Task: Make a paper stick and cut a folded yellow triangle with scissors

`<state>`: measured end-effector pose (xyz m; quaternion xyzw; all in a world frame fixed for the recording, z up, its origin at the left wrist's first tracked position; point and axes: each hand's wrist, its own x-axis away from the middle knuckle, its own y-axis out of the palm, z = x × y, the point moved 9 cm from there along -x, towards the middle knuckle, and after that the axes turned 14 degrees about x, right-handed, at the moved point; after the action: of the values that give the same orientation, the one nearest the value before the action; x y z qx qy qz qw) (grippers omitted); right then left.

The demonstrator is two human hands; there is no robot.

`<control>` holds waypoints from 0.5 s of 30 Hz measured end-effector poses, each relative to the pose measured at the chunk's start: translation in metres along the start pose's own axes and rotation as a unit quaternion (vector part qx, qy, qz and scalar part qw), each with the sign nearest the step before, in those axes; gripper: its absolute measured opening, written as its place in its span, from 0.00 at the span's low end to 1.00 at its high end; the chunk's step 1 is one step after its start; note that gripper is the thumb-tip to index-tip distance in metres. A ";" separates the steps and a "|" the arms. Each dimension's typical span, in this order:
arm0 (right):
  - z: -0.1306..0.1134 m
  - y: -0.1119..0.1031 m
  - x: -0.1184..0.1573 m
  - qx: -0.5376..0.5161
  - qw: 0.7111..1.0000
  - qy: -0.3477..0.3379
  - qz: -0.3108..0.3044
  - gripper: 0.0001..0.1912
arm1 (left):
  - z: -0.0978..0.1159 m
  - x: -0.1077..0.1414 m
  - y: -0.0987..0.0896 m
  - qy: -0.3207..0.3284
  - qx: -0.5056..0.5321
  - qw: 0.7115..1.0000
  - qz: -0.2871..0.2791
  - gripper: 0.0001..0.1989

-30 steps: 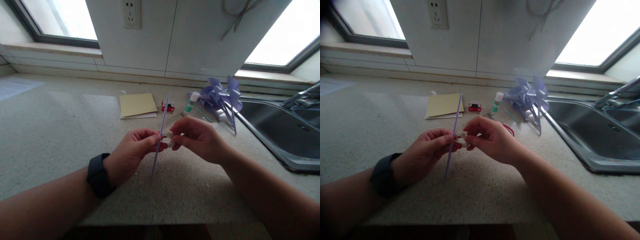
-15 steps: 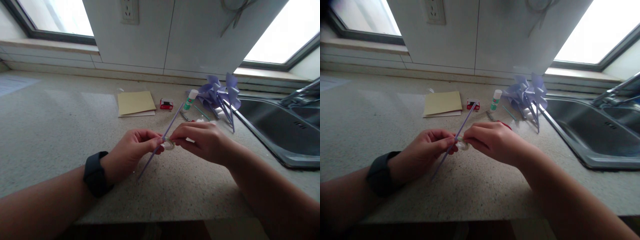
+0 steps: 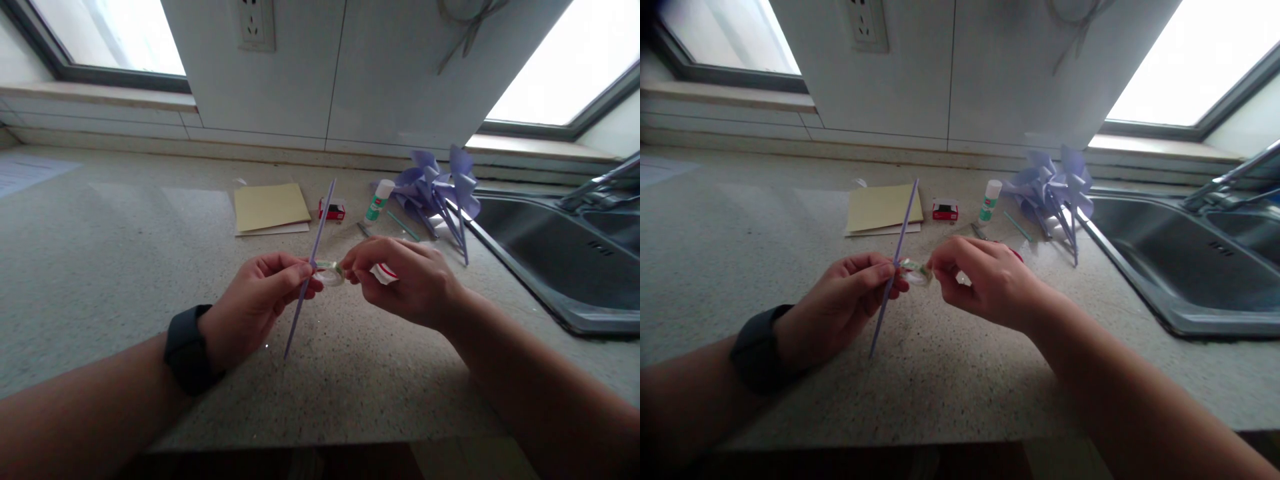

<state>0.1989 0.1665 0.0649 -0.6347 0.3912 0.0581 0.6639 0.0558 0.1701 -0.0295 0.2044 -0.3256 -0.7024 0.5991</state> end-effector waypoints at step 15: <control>0.028 0.042 0.006 -0.424 0.885 0.192 0.004 0.20 | 0.006 -0.003 -0.002 0.024 0.049 0.999 -0.007 0.05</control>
<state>0.1913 0.1963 0.0242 -0.8528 0.4516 0.0974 0.2434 0.0508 0.1739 -0.0272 0.2521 -0.3437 -0.6847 0.5912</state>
